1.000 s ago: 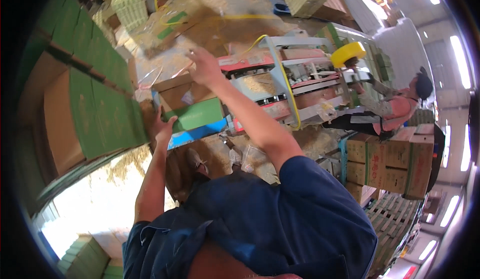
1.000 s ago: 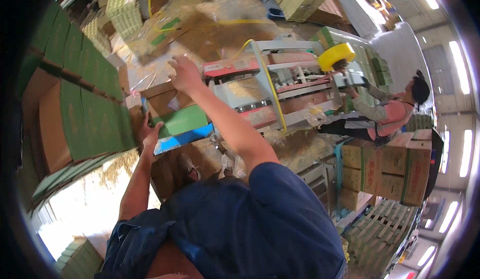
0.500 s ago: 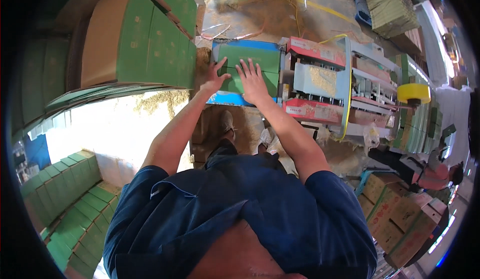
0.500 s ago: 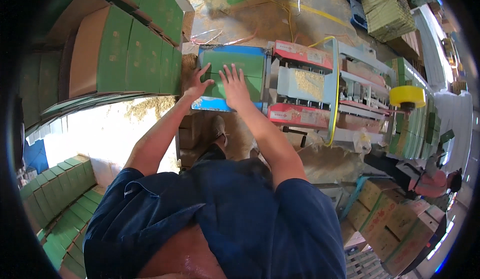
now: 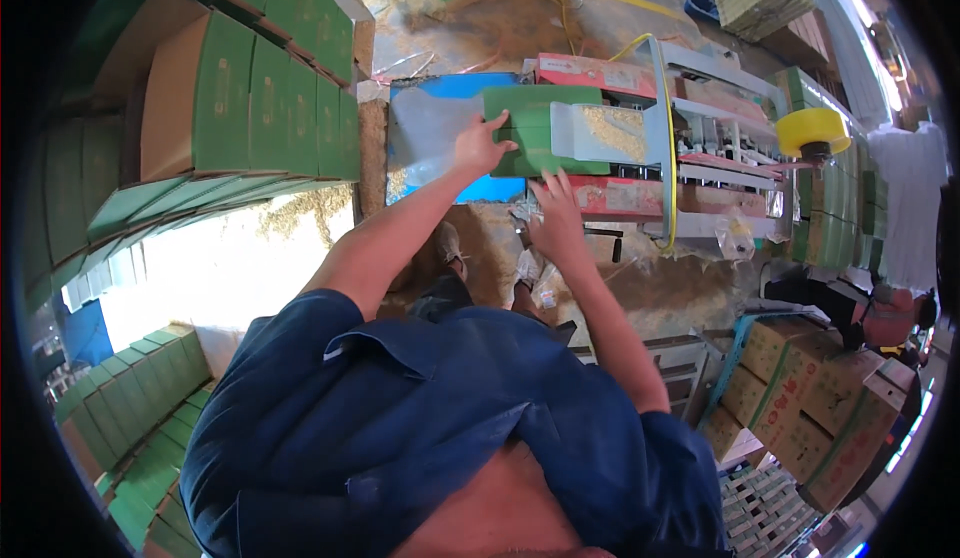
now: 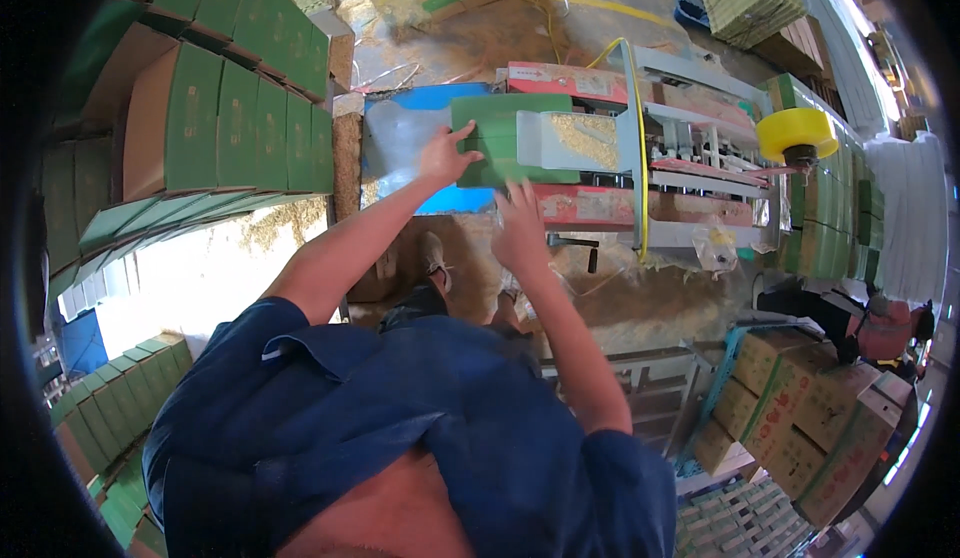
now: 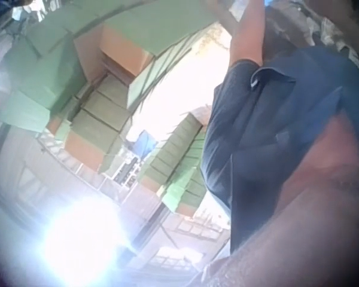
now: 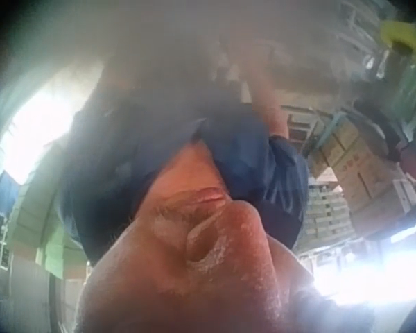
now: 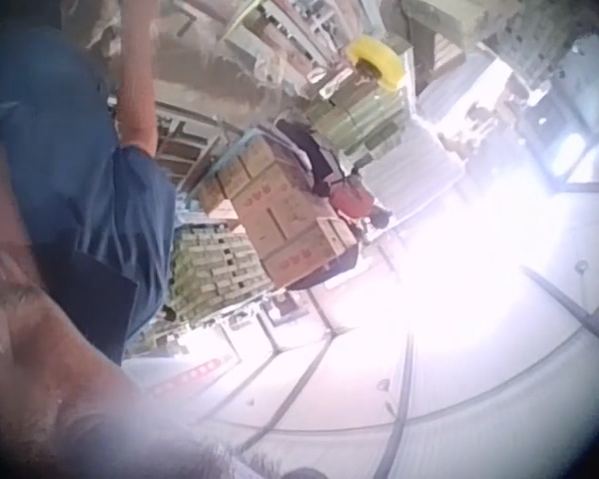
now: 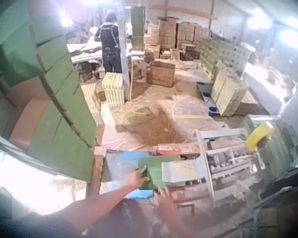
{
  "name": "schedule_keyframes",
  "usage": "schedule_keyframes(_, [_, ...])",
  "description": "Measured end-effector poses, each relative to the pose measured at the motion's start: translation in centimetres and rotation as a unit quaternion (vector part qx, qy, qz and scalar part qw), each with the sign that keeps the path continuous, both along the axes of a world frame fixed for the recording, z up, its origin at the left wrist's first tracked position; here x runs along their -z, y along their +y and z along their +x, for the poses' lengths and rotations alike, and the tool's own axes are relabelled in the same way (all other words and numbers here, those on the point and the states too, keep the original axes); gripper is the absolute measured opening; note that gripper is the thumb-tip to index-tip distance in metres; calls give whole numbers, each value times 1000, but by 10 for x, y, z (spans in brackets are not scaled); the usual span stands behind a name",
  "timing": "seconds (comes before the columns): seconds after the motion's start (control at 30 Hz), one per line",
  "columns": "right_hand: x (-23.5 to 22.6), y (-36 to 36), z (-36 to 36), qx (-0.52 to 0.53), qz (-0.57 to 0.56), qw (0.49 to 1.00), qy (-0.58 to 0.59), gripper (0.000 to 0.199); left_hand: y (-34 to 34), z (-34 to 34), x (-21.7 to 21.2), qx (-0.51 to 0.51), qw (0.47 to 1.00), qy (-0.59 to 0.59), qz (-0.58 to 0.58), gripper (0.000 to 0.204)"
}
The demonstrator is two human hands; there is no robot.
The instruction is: The person pulls flat cardboard sheets from a stack, folds them into box shapes, and places them onto a workspace.
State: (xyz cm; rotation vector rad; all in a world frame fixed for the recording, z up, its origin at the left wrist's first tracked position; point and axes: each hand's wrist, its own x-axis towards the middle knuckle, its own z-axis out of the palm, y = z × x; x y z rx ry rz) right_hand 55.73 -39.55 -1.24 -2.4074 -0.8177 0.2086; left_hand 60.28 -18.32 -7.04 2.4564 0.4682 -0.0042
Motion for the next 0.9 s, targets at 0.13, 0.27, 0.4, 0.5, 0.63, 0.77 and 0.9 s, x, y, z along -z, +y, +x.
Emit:
schedule_keyframes(0.13, [-16, -34, -51, 66, 2, 987, 145, 49, -25, 25, 14, 16, 998, 0, -57, 61])
schedule_keyframes(0.27, [-2, -55, -80, 137, 65, 978, 144, 42, -36, 38, 37, 74, 986, -12, -152, 69])
schedule_keyframes(0.4, [-27, -32, -44, 151, 98, 956, 231, 38, -29, -8, 74, 52, 953, -112, -276, 72])
schedule_keyframes(0.5, [-52, -15, -10, 92, 79, 980, 155, 36, -1, -65, 74, 97, 941, -11, -325, 66])
schedule_keyframes(0.63, [-109, 68, 24, 25, 120, 974, 190, 40, 79, -129, 14, -78, 812, 52, -577, 63])
schedule_keyframes(0.77, [-205, 199, 16, -178, 220, 958, 47, 54, 137, -170, -79, -150, 736, -85, -654, 66])
schedule_keyframes(0.9, [-302, 294, -34, -322, 293, 897, 70, 52, 148, -181, -164, -102, 709, -228, -659, 69])
